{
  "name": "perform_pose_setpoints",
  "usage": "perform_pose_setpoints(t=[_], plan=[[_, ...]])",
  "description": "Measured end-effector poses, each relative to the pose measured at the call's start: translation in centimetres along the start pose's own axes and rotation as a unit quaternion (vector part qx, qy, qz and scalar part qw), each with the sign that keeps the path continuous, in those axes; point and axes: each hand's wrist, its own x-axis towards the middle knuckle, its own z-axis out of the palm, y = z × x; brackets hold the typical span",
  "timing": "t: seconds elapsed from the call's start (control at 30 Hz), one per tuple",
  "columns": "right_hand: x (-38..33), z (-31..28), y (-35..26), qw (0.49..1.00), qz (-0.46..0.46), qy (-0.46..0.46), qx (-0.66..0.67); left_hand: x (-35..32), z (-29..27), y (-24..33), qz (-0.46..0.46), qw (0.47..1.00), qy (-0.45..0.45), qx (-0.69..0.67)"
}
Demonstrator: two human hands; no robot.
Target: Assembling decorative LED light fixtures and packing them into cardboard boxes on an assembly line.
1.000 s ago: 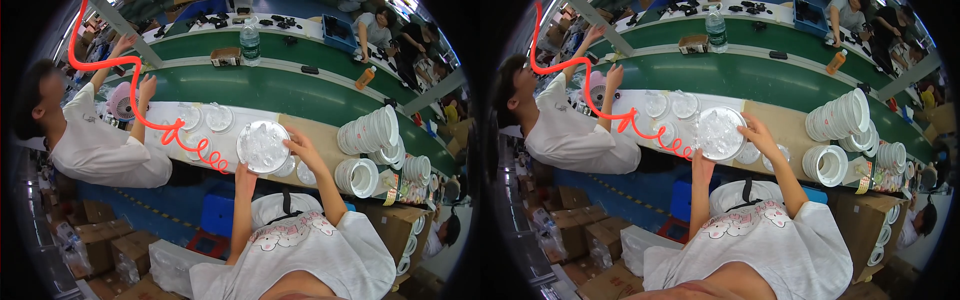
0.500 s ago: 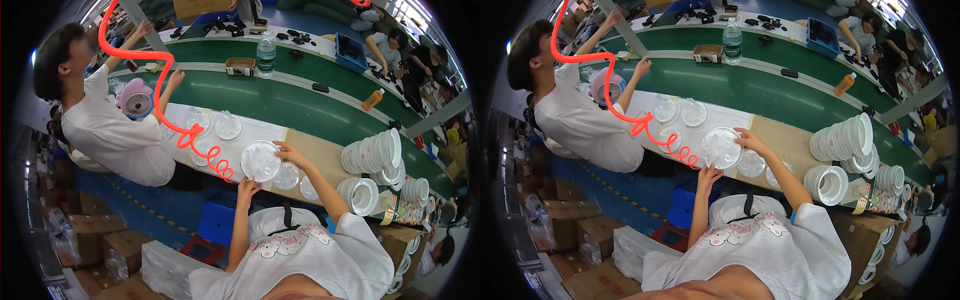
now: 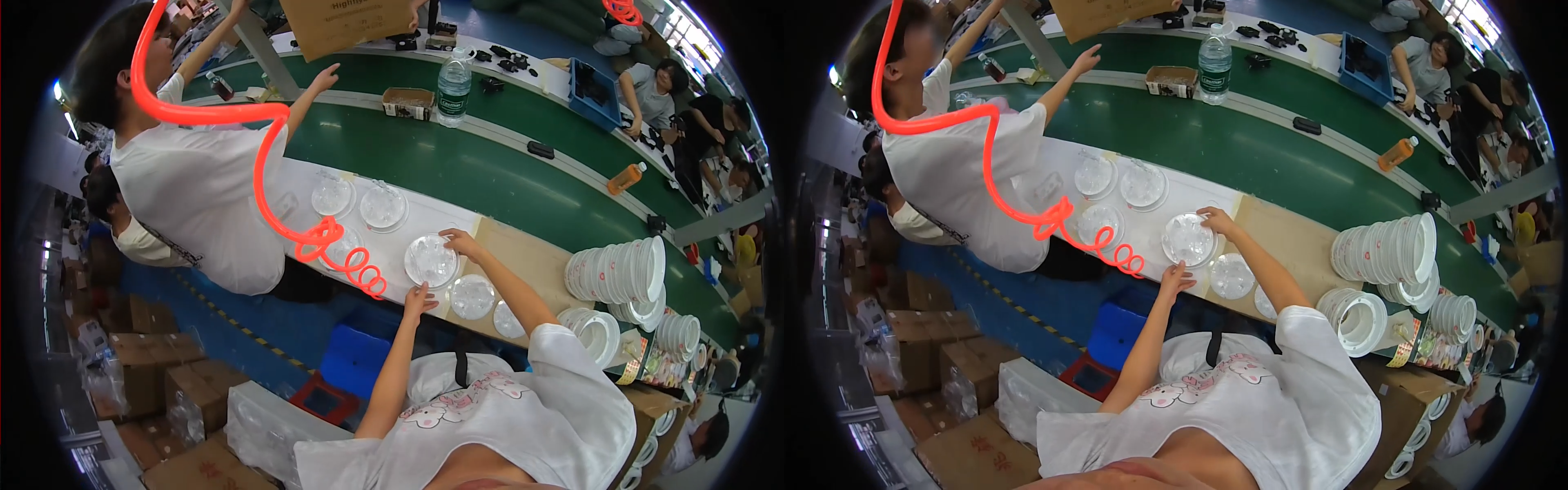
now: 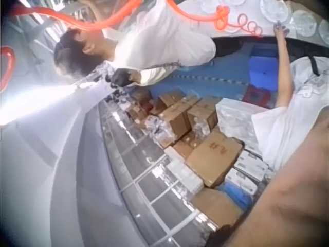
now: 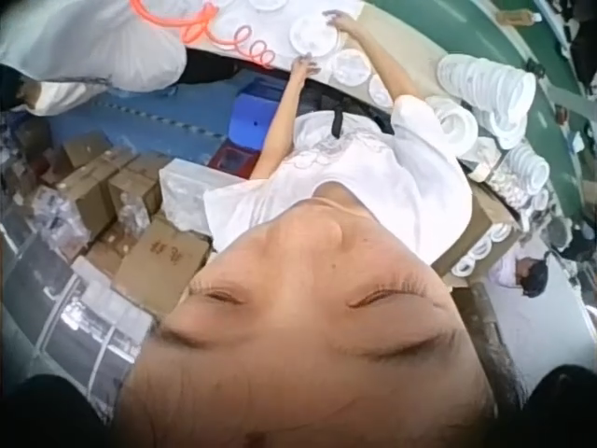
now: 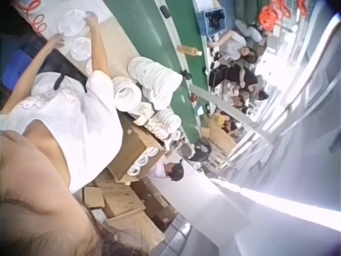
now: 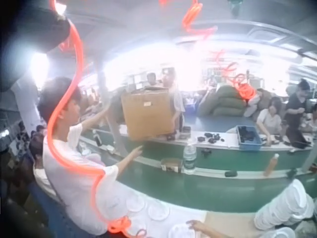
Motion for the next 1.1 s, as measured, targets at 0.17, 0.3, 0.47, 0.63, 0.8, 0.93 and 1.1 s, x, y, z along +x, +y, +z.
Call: perform_pose_setpoints(t=[0.17,0.3,0.47,0.63,0.8,0.93,1.1], plan=[[4.1,-1.8,2.4,0.995,-0.068,0.013,-0.073,3.4,1.2,-0.8,-0.065,0.997,-0.007,0.031],[6.1,1.8,0.8,0.982,-0.108,-0.016,-0.154,4.2,-1.9,-0.6,-0.084,0.995,0.025,0.055],[8.5,-0.3,3.4,0.969,-0.157,-0.003,-0.190,5.8,0.8,0.3,-0.089,0.985,0.017,0.149],[8.6,-1.5,4.0,0.945,-0.188,0.018,-0.265,6.4,1.4,0.4,-0.075,0.977,0.032,0.196],[6.0,-1.3,1.6,0.956,-0.124,0.056,-0.259,5.7,-0.3,0.1,-0.070,0.989,0.036,0.124],[3.2,-4.2,0.4,0.948,-0.162,0.164,-0.219,3.4,0.3,-0.3,-0.030,0.990,0.047,0.129],[-11.4,-2.7,-17.5,0.914,-0.397,0.074,-0.033,-5.8,-2.7,-0.5,0.021,0.991,0.018,0.129]])
